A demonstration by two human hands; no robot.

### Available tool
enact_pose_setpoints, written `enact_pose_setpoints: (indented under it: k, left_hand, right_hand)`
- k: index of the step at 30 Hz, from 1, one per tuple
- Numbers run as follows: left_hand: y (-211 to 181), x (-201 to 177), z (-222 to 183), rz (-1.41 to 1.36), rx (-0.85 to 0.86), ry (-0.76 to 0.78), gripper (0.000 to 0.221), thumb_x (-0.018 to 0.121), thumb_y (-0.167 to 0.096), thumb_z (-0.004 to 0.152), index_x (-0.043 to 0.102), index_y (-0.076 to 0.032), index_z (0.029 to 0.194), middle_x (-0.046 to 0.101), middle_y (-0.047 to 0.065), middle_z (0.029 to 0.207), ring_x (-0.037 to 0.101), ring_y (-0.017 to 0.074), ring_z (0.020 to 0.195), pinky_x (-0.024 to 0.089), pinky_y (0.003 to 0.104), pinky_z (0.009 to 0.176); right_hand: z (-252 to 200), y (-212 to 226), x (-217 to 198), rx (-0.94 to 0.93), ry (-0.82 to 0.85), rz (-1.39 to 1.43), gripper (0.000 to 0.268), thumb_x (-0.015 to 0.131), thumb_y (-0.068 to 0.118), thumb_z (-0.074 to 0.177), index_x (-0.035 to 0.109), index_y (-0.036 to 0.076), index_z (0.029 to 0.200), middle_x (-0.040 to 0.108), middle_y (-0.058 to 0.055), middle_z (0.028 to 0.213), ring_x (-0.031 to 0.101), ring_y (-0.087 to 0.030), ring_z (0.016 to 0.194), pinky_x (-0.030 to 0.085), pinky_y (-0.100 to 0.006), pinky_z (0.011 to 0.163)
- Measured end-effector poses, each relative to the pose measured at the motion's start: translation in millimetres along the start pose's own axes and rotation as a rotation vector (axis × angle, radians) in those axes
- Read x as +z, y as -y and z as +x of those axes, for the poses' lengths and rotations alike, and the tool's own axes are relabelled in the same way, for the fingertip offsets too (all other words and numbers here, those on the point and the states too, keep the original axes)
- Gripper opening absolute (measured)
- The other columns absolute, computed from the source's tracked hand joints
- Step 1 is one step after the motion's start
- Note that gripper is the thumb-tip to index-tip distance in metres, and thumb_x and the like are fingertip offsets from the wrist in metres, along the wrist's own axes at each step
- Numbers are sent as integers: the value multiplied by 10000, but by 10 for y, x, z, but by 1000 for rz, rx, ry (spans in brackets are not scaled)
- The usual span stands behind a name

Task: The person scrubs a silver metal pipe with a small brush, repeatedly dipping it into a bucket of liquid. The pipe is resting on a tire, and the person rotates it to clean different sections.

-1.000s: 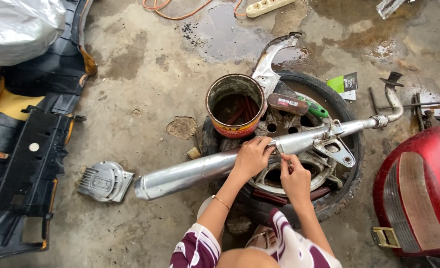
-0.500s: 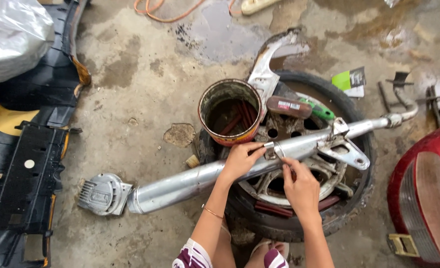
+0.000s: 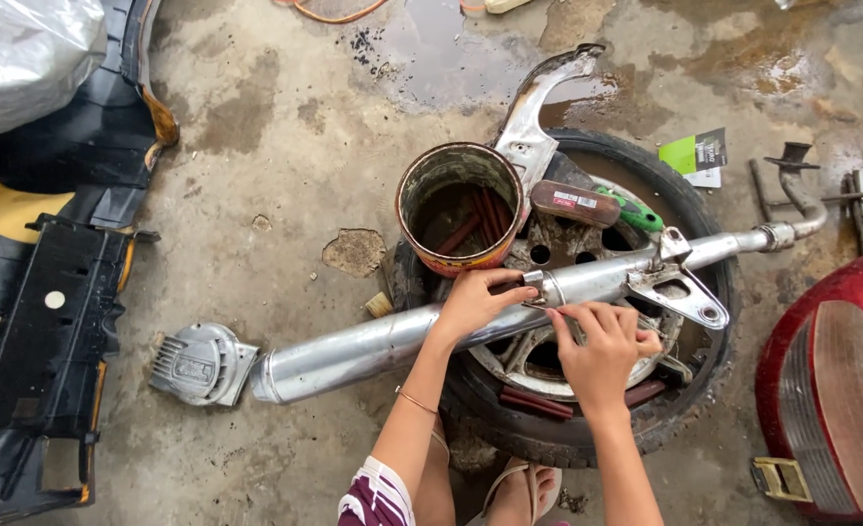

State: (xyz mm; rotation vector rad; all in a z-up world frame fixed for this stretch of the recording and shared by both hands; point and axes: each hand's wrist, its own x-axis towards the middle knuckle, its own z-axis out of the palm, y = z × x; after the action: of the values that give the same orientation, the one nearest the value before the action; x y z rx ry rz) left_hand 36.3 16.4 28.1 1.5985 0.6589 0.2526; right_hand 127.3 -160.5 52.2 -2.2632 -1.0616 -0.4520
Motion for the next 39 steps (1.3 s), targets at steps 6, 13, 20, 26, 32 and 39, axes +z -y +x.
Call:
enact_pose_setpoints:
  k: [6, 13, 20, 26, 32, 39]
  left_hand:
    - [-61, -5, -27, 65, -15, 10, 594, 872, -451, 761, 752, -58, 1191, 765, 186, 1129, 685, 364, 1168, 540, 406, 993]
    - [231, 23, 75, 111, 30, -4, 543, 917, -396, 724, 770, -131, 1175, 781, 107, 1109, 698, 294, 1148, 553, 372, 978]
    - [322, 14, 128, 116, 42, -1, 488, 902, -369, 755, 770, -160, 1175, 781, 95, 1105, 696, 285, 1150, 562, 376, 978]
    - [355, 15, 128, 138, 23, -2, 451, 883, -379, 789, 770, -184, 1181, 781, 79, 1113, 699, 284, 1146, 572, 365, 968]
    - [357, 29, 110, 137, 19, -13, 440, 875, -374, 809, 768, -177, 1188, 780, 92, 1115, 704, 308, 1138, 576, 374, 959]
    - [323, 14, 117, 163, 39, -22, 430, 864, -381, 814, 770, -175, 1180, 780, 98, 1109, 704, 325, 1132, 582, 403, 959]
  right_hand:
    - [-196, -443, 345, -52, -40, -128, 127, 822, 407, 908, 716, 337, 901, 674, 111, 928, 569, -150, 945, 218, -382, 956]
    - [-85, -364, 360, -34, -1, -69, 118, 826, 391, 874, 725, 329, 870, 665, 92, 907, 576, -190, 913, 297, -375, 828]
    - [-91, -341, 422, -22, 27, -57, 140, 824, 401, 848, 707, 325, 855, 652, 100, 894, 564, -183, 931, 282, -375, 849]
    - [-34, -270, 419, -51, 77, -40, 122, 801, 387, 889, 714, 308, 857, 648, 105, 880, 539, -171, 927, 279, -386, 845]
    - [-4, -374, 517, -129, 58, -116, 105, 799, 354, 889, 708, 307, 867, 635, 110, 903, 534, -174, 946, 274, -393, 826]
    - [100, -312, 401, -186, 42, -142, 100, 794, 307, 859, 694, 304, 862, 636, 102, 928, 547, -184, 952, 280, -394, 812]
